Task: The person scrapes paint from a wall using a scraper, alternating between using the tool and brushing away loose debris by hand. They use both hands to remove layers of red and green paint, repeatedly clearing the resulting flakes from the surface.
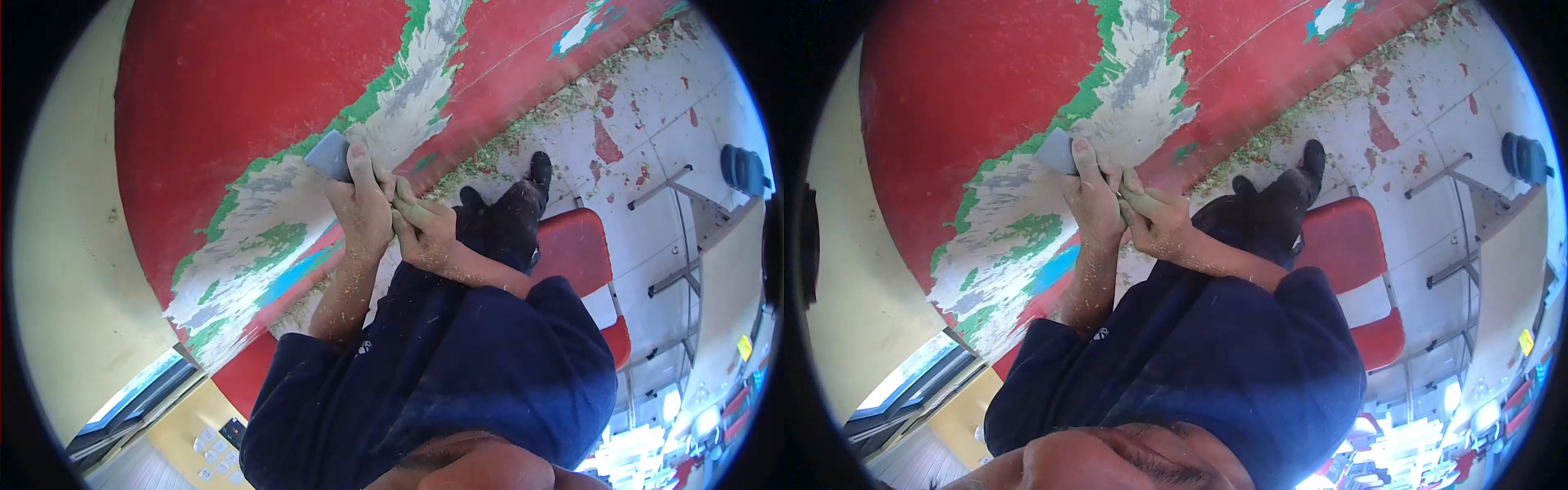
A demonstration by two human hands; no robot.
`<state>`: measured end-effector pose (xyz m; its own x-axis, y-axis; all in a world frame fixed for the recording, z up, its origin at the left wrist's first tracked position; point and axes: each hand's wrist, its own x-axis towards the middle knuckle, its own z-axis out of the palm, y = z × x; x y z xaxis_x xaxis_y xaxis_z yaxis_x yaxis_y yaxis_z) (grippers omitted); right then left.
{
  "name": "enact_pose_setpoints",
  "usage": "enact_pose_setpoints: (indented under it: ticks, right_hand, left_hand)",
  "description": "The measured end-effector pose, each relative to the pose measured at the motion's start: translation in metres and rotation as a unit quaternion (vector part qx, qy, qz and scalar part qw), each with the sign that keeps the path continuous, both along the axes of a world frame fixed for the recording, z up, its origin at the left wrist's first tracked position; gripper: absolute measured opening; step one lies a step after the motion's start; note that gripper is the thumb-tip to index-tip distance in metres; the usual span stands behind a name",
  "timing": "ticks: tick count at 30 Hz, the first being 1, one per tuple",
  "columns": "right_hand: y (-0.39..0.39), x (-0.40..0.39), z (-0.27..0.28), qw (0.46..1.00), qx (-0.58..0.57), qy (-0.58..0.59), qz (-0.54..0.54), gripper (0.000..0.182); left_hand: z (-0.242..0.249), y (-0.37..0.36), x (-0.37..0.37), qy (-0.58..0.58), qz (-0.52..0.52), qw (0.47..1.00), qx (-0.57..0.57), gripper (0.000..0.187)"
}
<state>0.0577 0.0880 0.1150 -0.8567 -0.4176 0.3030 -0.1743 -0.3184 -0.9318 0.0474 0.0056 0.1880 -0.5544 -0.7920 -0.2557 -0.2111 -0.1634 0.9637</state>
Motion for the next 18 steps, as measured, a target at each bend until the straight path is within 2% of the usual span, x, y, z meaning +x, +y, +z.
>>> enact_pose_setpoints:
  ticks: [3, 5, 8, 10, 11, 13, 15, 18]
  right_hand:
    - [0.003, -0.001, 0.005, 1.0, -0.025, -0.011, -0.001, 0.02]
    - [-0.006, -0.015, 0.008, 0.999, -0.026, 0.031, -0.037, 0.021]
    - [-0.008, -0.015, 0.017, 0.998, -0.02, 0.045, -0.044, 0.021]
    - [-0.006, -0.016, 0.013, 0.996, 0.006, 0.085, -0.026, 0.02]
    - [-0.002, -0.005, 0.009, 0.999, -0.002, 0.032, -0.039, 0.016]
    - [-0.001, -0.004, 0.006, 0.999, 0.03, 0.029, -0.023, 0.016]
    - [0.001, 0.005, -0.003, 0.998, 0.053, -0.013, 0.02, 0.015]
    - [0.003, 0.009, -0.002, 1.0, 0.025, 0.01, 0.01, 0.026]
  left_hand:
    - [0.009, -0.001, 0.001, -0.014, -0.031, 0.999, -0.03, 0.045]
    - [0.011, 0.001, -0.008, -0.009, -0.025, 0.999, -0.04, 0.045]
    - [0.042, 0.004, -0.027, 0.008, -0.04, 0.994, -0.104, 0.042]
    - [0.032, 0.001, -0.017, 0.001, -0.039, 0.996, -0.08, 0.042]
    - [0.008, -0.003, -0.002, -0.009, -0.04, 0.996, -0.079, 0.043]
    - [0.001, -0.002, 0.005, -0.031, -0.031, 0.999, -0.022, 0.046]
    - [-0.003, -0.004, 0.009, -0.022, -0.041, 0.999, -0.018, 0.045]
    - [-0.002, 0.0, 0.009, 0.004, -0.03, 1.0, 0.009, 0.045]
